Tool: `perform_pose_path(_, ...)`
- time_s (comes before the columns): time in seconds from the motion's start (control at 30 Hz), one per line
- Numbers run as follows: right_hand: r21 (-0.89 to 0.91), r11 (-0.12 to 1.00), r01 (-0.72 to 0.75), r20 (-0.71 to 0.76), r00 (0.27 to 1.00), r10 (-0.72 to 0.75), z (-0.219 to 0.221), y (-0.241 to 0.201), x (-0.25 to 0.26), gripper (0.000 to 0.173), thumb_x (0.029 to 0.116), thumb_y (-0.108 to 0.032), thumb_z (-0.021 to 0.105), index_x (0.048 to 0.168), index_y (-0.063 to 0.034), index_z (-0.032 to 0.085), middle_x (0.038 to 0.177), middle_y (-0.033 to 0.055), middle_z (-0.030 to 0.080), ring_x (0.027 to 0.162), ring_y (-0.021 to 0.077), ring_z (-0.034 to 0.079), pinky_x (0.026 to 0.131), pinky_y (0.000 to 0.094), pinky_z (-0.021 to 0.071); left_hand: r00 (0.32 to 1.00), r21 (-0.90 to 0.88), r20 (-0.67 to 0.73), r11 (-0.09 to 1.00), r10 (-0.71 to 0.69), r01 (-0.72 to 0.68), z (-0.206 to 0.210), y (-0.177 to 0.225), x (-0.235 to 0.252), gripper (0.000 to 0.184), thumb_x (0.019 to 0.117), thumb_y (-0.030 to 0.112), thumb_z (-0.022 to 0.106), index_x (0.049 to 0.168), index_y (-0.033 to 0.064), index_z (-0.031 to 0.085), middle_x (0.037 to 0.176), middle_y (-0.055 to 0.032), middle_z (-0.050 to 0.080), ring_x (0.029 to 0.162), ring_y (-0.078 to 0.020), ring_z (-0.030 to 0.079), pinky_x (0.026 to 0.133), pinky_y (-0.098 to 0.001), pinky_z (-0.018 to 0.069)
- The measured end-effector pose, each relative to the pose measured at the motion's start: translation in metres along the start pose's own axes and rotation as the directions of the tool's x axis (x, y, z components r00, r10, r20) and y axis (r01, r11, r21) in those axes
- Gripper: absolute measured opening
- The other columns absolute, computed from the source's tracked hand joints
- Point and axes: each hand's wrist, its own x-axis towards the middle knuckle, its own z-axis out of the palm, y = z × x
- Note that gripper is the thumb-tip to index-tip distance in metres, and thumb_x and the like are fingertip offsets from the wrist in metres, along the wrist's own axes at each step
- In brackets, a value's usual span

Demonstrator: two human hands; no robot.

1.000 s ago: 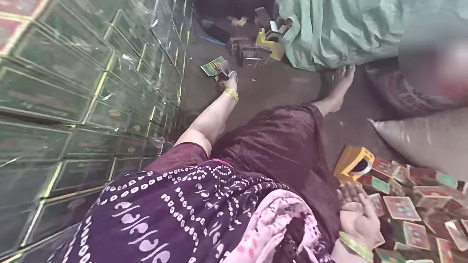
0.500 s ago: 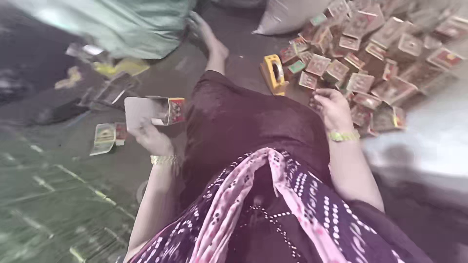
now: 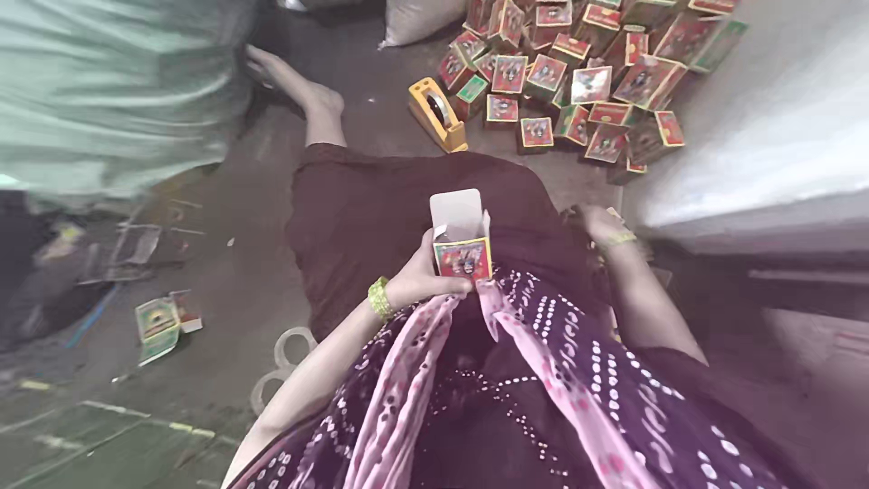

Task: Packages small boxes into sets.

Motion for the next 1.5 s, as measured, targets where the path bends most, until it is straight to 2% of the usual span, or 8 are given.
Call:
perform_pose_path(0.27,-0.099,0.995,-0.001,0.105,0.994,0.012,-0.001,-0.003,0.02,0.037,0.0972,-0.031,0.068,0.119,-0.0009,0.07,0.124,0.0286,0.066,0.121,0.0474,0.06,0.101,0.0677,0.0443,0.957,0.156,-0.266,0.985,0.116,-0.076,-0.011,0.012,0.024,0.095,0.0669,0.01,0.094,0.145,0.0033,0.04,0.118,-0.0074,0.071,0.107,-0.0136,0.07,0.097,-0.0352,0.0598)
perform_pose_path(0.4,0.051,0.978,0.201,-0.259,0.949,-0.181,-0.043,-0.039,-0.02,0.028,0.0992,-0.013,0.062,0.122,0.0028,0.068,0.123,0.03,0.065,0.119,0.0466,0.061,0.103,0.0654,0.0449,0.933,0.109,-0.316,0.983,0.174,-0.146,-0.028,-0.009,0.04,0.091,0.0662,0.005,0.093,0.143,0.0016,0.043,0.12,-0.0092,0.07,0.11,-0.0161,0.069,0.099,-0.0379,0.0586)
perform_pose_path(0.53,0.057,0.556,0.829,-0.651,0.453,-0.609,-0.067,-0.109,-0.076,0.024,0.0991,-0.015,0.064,0.119,-0.0028,0.071,0.118,0.0144,0.072,0.11,0.0221,0.069,0.098,0.0423,0.056,0.951,0.085,-0.302,0.995,0.067,-0.044,-0.042,-0.029,0.041,0.096,0.0661,0.005,0.092,0.146,0.0039,0.04,0.121,-0.0097,0.069,0.11,-0.0154,0.069,0.098,-0.037,0.0583)
perform_pose_path(0.6,-0.113,0.323,0.94,-0.588,0.199,-0.784,-0.068,-0.147,-0.1,0.023,0.0984,-0.011,0.061,0.116,-0.0043,0.074,0.126,0.0159,0.069,0.125,0.0298,0.062,0.111,0.0492,0.0478,0.96,0.111,-0.276,0.994,0.038,-0.008,-0.044,-0.032,0.041,0.097,0.0666,0.007,0.092,0.147,0.0065,0.039,0.122,-0.0106,0.069,0.109,-0.0159,0.069,0.097,-0.0379,0.0586)
perform_pose_path(0.7,-0.377,0.182,0.908,-0.366,0.034,-0.93,-0.058,-0.191,-0.116,0.021,0.0999,-0.009,0.061,0.114,-0.0112,0.076,0.113,0.0185,0.066,0.116,0.038,0.06,0.101,0.0558,0.0486,0.97,0.12,-0.241,0.993,0.044,-0.015,-0.045,-0.032,0.038,0.097,0.066,0.008,0.091,0.148,0.0069,0.039,0.123,-0.0108,0.068,0.11,-0.0157,0.069,0.098,-0.0375,0.0582)
perform_pose_path(1.13,-0.308,-0.063,0.949,-0.239,-0.141,-0.961,-0.01,-0.231,-0.1,0.025,0.0987,0.002,0.056,0.114,-0.0028,0.075,0.117,0.015,0.073,0.119,0.0279,0.067,0.106,0.0414,0.0532,0.99,0.314,-0.126,0.949,0.064,-0.021,-0.056,-0.034,0.034,0.099,0.063,0.011,0.091,0.147,0.0012,0.039,0.122,-0.0138,0.067,0.111,-0.0158,0.067,0.099,-0.038,0.0556)
perform_pose_path(1.3,-0.263,0.077,0.962,-0.212,0.02,-0.977,0.001,-0.224,-0.102,0.029,0.1057,-0.021,0.052,0.119,-0.0013,0.069,0.13,0.0141,0.069,0.125,0.0267,0.065,0.107,0.0418,0.0519,0.986,0.302,-0.168,0.953,0.013,0.039,-0.055,-0.034,0.033,0.101,0.0627,0.008,0.091,0.147,0.0027,0.037,0.121,-0.0143,0.067,0.108,-0.0173,0.068,0.097,-0.0386,0.0561)
perform_pose_path(1.5,-0.29,0.006,0.957,0.007,0.009,-1.0,0.011,-0.228,-0.1,0.024,0.1048,-0.015,0.049,0.115,-0.0009,0.066,0.1,0.0135,0.072,0.101,0.026,0.072,0.109,0.0449,0.0498,0.994,0.516,-0.056,0.855,0.097,-0.054,-0.053,-0.042,0.039,0.088,0.0717,0.019,0.088,0.144,-0.0014,0.042,0.115,-0.015,0.068,0.105,-0.0187,0.068,0.096,-0.0401,0.0555)
